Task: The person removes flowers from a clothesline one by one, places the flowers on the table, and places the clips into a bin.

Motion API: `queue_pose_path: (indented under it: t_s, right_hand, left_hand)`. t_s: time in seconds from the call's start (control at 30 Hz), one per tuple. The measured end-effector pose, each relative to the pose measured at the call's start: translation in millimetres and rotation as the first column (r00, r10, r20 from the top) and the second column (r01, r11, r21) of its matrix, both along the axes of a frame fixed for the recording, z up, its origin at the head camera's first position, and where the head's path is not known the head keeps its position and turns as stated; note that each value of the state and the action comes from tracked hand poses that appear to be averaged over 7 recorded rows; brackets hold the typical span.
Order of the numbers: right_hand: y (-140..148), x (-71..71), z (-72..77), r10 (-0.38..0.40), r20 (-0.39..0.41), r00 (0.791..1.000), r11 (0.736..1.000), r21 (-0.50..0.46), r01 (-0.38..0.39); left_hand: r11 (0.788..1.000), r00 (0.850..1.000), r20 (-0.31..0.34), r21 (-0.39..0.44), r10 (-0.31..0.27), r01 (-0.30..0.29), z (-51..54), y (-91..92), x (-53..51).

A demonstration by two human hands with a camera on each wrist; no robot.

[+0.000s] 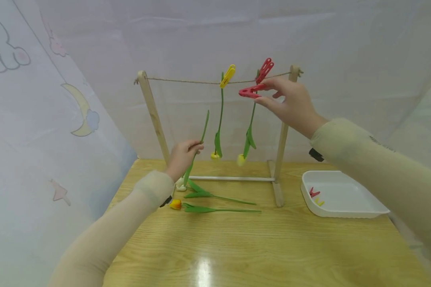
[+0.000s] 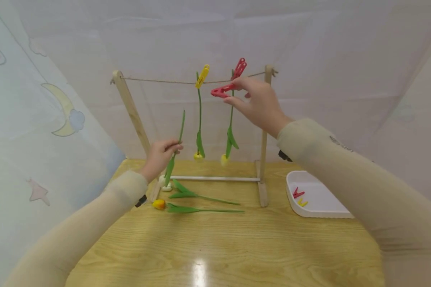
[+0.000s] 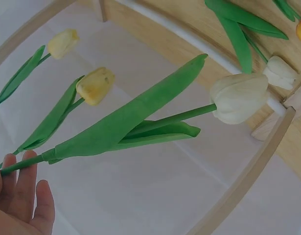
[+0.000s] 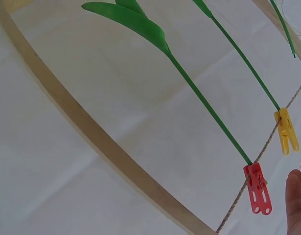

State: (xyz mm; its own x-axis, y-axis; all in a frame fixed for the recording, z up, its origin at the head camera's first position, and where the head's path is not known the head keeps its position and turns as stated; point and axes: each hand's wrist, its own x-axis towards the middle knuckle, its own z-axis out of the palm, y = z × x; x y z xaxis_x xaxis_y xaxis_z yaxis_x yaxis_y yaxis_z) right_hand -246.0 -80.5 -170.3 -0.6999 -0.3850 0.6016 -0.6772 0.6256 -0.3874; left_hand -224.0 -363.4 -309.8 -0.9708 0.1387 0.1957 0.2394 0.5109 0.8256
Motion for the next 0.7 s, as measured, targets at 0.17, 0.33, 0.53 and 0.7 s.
queue_pose_path:
  t_s: [0.17,0.33,0.53,0.7]
  right_hand:
    - [9.5,2.7,-6.1,-0.003,-0.001,1.0,1.0,-0.005,0.003]
    - [18.4,8.5,-14.0,-0.001,0.009,1.0,1.0,-0.023,0.002]
    - [30.6,17.4,-25.7,-0.003,-0.019,1.0,1.0,-0.026,0.003]
    - [39.5,22.4,-35.8,-0.002,-0.048,0.999,0.999,-0.049,0.0]
  left_hand:
    - [1.0,1.0,0.022,-0.021,-0.021,0.021,-6.2,-3.4,4.4]
    - [0.999,0.998,0.043,-0.033,-0.036,0.037,-8.4,-4.5,6.8]
    - [0.994,0.997,0.06,-0.086,-0.059,0.064,-14.1,-3.9,10.0]
    - [0.99,0.993,0.097,-0.108,-0.075,0.085,-18.6,-3.2,14.5]
